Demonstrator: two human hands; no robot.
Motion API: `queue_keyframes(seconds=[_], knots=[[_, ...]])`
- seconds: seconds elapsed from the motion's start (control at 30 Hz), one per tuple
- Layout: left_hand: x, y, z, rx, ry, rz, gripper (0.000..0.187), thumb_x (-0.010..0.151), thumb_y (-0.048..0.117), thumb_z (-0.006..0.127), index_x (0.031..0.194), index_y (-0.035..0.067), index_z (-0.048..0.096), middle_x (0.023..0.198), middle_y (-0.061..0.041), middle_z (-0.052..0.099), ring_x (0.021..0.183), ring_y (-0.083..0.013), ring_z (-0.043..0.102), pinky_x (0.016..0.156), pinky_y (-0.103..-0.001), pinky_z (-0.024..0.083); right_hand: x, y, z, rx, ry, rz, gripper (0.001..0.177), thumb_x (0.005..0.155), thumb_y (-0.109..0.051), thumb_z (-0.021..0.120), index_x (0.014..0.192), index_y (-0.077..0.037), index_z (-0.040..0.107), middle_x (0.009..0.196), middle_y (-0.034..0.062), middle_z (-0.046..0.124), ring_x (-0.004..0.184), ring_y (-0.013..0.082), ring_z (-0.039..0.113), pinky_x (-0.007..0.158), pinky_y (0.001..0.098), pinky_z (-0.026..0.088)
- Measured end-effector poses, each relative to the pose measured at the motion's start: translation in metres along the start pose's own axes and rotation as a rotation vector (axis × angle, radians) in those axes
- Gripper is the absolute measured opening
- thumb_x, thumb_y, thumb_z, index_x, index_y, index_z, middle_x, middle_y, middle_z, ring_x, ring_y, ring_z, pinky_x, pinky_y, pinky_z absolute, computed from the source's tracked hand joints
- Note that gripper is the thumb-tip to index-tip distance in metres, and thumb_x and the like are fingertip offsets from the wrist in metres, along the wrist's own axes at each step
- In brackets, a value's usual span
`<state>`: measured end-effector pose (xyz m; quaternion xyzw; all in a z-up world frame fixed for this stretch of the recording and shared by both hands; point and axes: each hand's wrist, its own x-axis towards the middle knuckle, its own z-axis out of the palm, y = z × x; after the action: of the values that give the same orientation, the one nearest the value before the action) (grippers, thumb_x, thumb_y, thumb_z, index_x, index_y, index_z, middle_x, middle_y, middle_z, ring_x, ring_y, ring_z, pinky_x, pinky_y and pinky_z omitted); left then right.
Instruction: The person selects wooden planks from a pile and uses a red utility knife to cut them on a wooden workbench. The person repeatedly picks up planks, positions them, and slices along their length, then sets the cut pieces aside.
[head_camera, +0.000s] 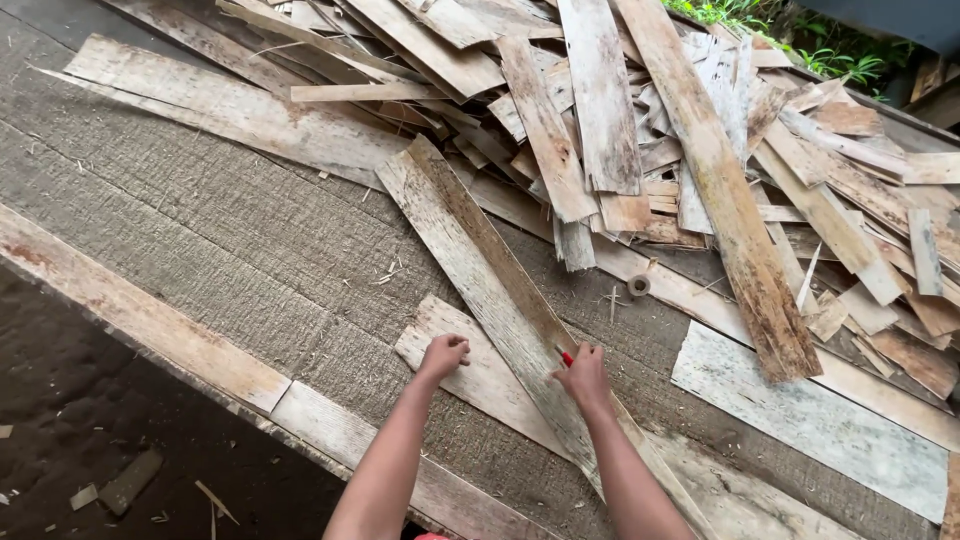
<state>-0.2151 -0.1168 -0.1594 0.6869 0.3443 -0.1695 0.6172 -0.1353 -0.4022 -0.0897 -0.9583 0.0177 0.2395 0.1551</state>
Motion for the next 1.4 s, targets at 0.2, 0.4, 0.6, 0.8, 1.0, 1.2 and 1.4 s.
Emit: queue_keyframes(seconds=[0.2,0.4,0.6,0.8,1.0,1.2,1.4], knots=[[-0.021,0.036,0.022,-0.161,0.005,-0.022,0.043,0.091,0.02,0.064,0.128,-0.004,0.064,0.105,-0.018,0.075,0.079,-0.0234,0.078,0.066,-0.027,0.064,0.023,0.008,-0.009,-0.069,-0.007,0.024,0.021,0.083,-0.039,0.075,0.094,-0.021,0.073,0.092,0.0089,0.075,0.1,0.0357,0.075,0.085,0.0464,0.06],[0.008,0.03,0.039,-0.084,0.115,-0.085,0.03,0.087,0.027,0.068,0.104,0.005,0.076,0.075,-0.006,0.077,0.059,-0.015,0.075,0.056,-0.023,0.063,0.009,0.01,-0.028,-0.014,-0.11,-0.027,0.033,0.075,-0.037,0.079,0.09,-0.009,0.071,0.091,0.0184,0.073,0.101,0.0372,0.073,0.089,0.0485,0.056],[-0.02,0.059,0.037,-0.065,0.147,-0.116,0.03,0.087,0.023,0.073,0.106,0.0,0.074,0.072,-0.01,0.076,0.058,-0.016,0.074,0.059,-0.023,0.061,0.01,0.007,-0.041,0.007,-0.14,-0.008,0.035,0.075,-0.039,0.081,0.084,-0.007,0.071,0.085,0.0193,0.072,0.096,0.0372,0.072,0.087,0.0447,0.054],[-0.015,0.058,0.038,-0.077,0.149,-0.155,0.023,0.089,0.023,0.071,0.101,0.003,0.077,0.071,-0.009,0.077,0.058,-0.0158,0.075,0.058,-0.023,0.061,0.025,0.017,-0.008,-0.013,-0.273,-0.105,0.04,0.078,-0.034,0.081,0.086,0.002,0.066,0.085,0.0284,0.068,0.096,0.0436,0.069,0.088,0.0499,0.051],[-0.013,0.054,0.039,-0.011,0.123,-0.081,0.024,0.087,0.028,0.074,0.107,0.014,0.074,0.104,-0.006,0.077,0.092,-0.0197,0.076,0.09,-0.034,0.059,0.054,0.043,0.026,0.043,-0.291,-0.104,0.042,0.075,-0.039,0.085,0.078,-0.005,0.06,0.073,0.0188,0.064,0.077,0.0331,0.07,0.07,0.0439,0.056],[-0.054,0.071,0.026,0.015,0.055,-0.013,0.046,0.083,0.026,0.077,0.127,0.014,0.068,0.123,-0.012,0.072,0.124,-0.0327,0.063,0.106,-0.042,0.05,0.039,0.028,-0.008,0.199,-0.341,-0.052,0.035,0.084,-0.037,0.076,0.073,-0.006,0.063,0.06,0.0149,0.065,0.053,0.0241,0.069,0.044,0.0323,0.06],[0.046,-0.015,0.028,-0.653,-0.128,-0.041,0.041,0.095,-0.002,0.062,0.135,0.003,0.057,0.126,-0.028,0.062,0.097,-0.0534,0.068,0.074,-0.065,0.062,0.016,0.017,-0.042,0.34,-0.432,-0.015,0.037,0.083,-0.035,0.079,0.075,-0.003,0.061,0.056,0.0123,0.053,0.047,0.0225,0.059,0.043,0.0341,0.055]])
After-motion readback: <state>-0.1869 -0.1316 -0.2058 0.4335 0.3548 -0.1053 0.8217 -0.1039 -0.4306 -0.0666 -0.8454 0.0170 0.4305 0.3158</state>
